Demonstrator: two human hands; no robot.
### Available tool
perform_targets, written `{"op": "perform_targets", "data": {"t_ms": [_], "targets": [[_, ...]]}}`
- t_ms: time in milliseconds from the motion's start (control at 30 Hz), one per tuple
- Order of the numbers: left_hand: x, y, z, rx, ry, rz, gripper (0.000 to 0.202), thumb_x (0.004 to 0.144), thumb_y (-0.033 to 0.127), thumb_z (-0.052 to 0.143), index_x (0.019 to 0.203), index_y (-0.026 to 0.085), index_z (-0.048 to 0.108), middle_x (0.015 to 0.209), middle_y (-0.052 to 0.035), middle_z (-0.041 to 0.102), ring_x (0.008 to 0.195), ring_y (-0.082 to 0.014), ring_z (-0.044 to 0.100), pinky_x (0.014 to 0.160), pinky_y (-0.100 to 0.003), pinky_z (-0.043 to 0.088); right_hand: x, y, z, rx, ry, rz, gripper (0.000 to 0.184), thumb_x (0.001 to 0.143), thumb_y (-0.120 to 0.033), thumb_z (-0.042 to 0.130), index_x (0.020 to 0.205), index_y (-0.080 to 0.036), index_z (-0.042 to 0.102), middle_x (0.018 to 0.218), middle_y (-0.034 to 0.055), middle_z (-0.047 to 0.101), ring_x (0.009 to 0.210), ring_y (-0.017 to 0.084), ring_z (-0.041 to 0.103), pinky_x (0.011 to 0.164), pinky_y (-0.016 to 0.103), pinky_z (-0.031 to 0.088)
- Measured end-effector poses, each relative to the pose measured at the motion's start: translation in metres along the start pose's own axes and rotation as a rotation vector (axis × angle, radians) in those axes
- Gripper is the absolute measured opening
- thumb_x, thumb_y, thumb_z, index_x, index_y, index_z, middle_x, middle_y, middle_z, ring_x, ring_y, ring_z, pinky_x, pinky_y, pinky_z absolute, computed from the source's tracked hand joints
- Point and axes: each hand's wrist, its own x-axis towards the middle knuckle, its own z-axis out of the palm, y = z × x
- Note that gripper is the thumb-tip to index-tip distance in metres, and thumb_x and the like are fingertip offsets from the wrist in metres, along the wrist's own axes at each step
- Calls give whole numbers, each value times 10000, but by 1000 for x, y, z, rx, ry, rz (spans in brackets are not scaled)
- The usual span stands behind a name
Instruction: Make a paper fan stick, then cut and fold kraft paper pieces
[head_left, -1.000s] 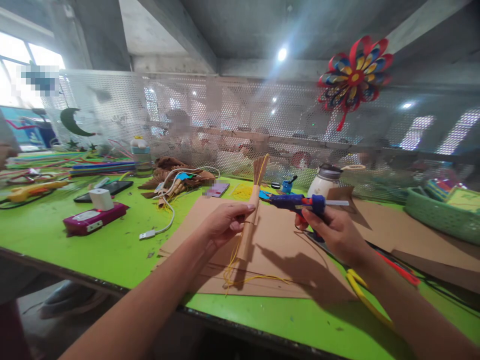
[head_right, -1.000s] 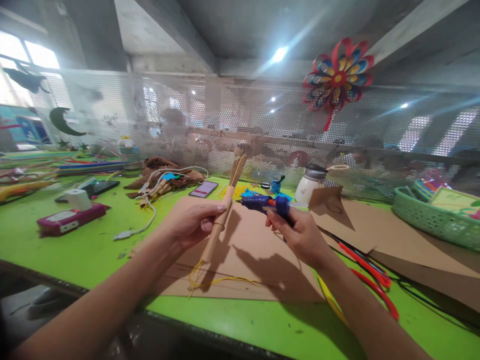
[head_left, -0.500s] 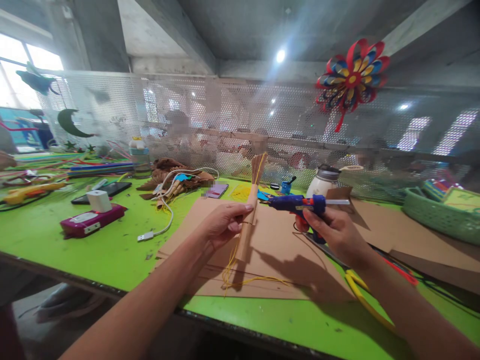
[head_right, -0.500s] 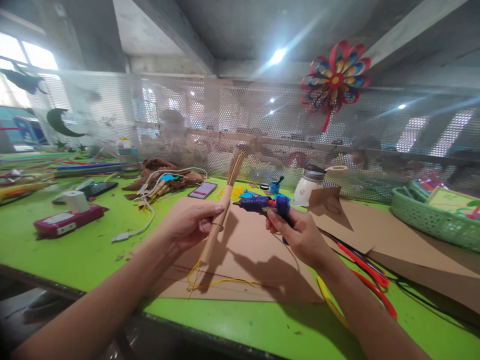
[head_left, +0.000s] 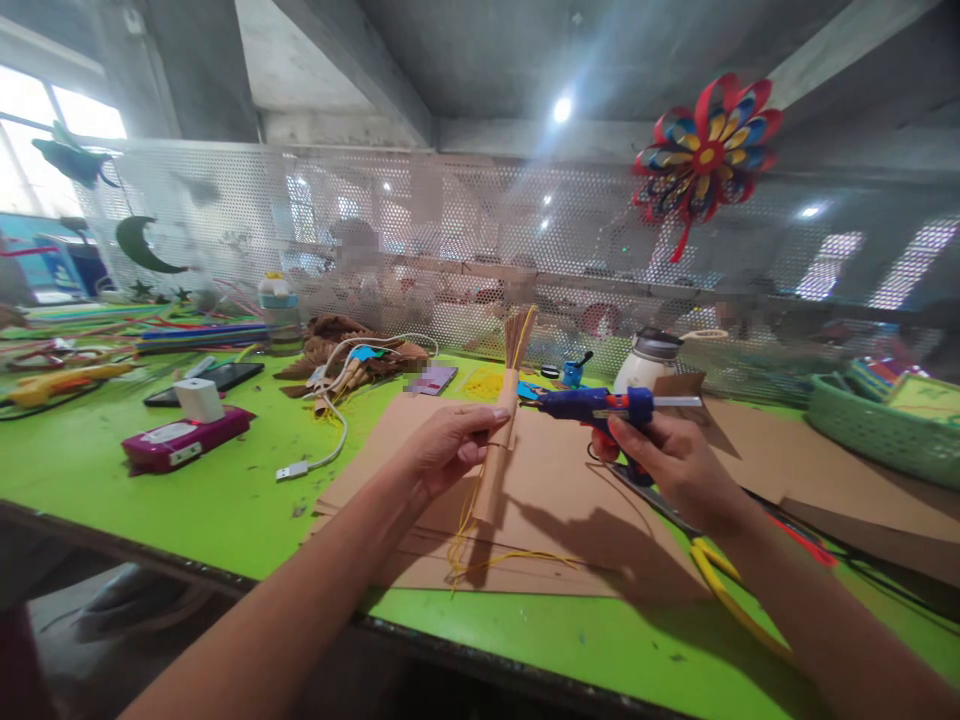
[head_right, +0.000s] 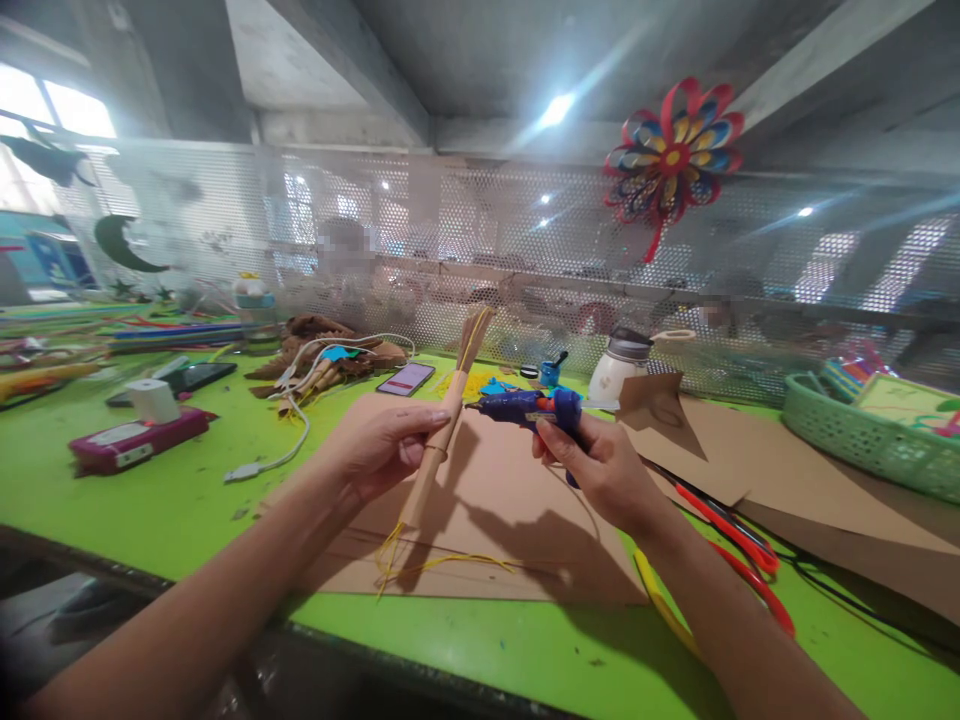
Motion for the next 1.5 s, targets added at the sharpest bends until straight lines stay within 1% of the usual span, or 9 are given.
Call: {"op": "perform_targets", "data": {"t_ms": [67, 200, 333, 500, 767, 967, 1133, 1367, 1500], "targets": [[0, 0, 0, -3, -5, 4, 155, 607, 150, 746, 706, 66, 660, 650, -38, 607, 554, -71, 529, 497, -171, 427, 0, -3, -2, -5, -20, 29, 385, 866, -477, 486, 732, -151, 641, 702, 62, 627, 624, 142, 540, 547, 250, 450], [-1, 1, 0, -1, -6, 17, 153, 597, 139, 761, 706, 74, 675, 626, -30, 606, 534, -63, 518, 515, -175, 443, -1, -6, -7, 12, -47, 43, 378, 861, -490, 488, 755, -166, 653, 717, 68, 639, 663, 165, 566, 550, 258, 451], [-4, 3, 3, 20, -6, 27, 166, 592, 153, 775, 699, 75, 676, 621, -33, 610, 551, -69, 538, 534, -177, 452, 0, -5, -7, 25, -15, 40, 362, 864, -483, 486, 754, -179, 649, 733, 64, 644, 671, 167, 579, 563, 259, 450], [-6, 5, 5, 54, 2, 9, 203, 591, 176, 780, 728, 68, 677, 646, -41, 622, 572, -85, 560, 544, -189, 463, 1, -5, -4, 18, 2, 44, 373, 848, -483, 510, 731, -156, 644, 726, 63, 647, 647, 156, 579, 535, 247, 438], [-5, 4, 5, 56, 20, 6, 235, 593, 161, 775, 781, 72, 667, 680, -47, 636, 593, -88, 567, 559, -191, 471, -1, -3, -10, -16, -62, 42, 379, 870, -474, 484, 732, -160, 646, 698, 54, 622, 649, 144, 547, 549, 238, 416], [-4, 3, 4, 57, 19, -1, 211, 597, 144, 766, 758, 80, 645, 653, -33, 627, 582, -92, 573, 556, -198, 480, 0, -7, -5, 19, -10, 34, 384, 854, -486, 498, 725, -153, 638, 685, 53, 617, 608, 137, 540, 516, 235, 418], [-2, 2, 1, 61, -10, 6, 221, 621, 152, 760, 798, 83, 646, 700, -43, 639, 611, -92, 582, 580, -200, 481, 2, -4, -3, 48, -14, 9, 387, 846, -484, 513, 694, -148, 628, 673, 53, 617, 598, 134, 539, 537, 246, 432], [-3, 2, -1, 84, -23, -7, 240, 645, 176, 744, 834, 68, 643, 668, -34, 609, 544, -68, 538, 495, -175, 429, 0, -3, -6, 38, -101, 5, 397, 859, -485, 496, 704, -151, 641, 686, 62, 627, 655, 153, 565, 582, 260, 443], [-1, 3, -3, 80, -16, -16, 255, 645, 166, 741, 854, 60, 639, 692, -45, 615, 539, -66, 537, 493, -174, 431, -1, -3, -8, 2, -159, 15, 396, 883, -470, 466, 724, -153, 641, 725, 59, 626, 675, 142, 553, 593, 251, 422]]}}
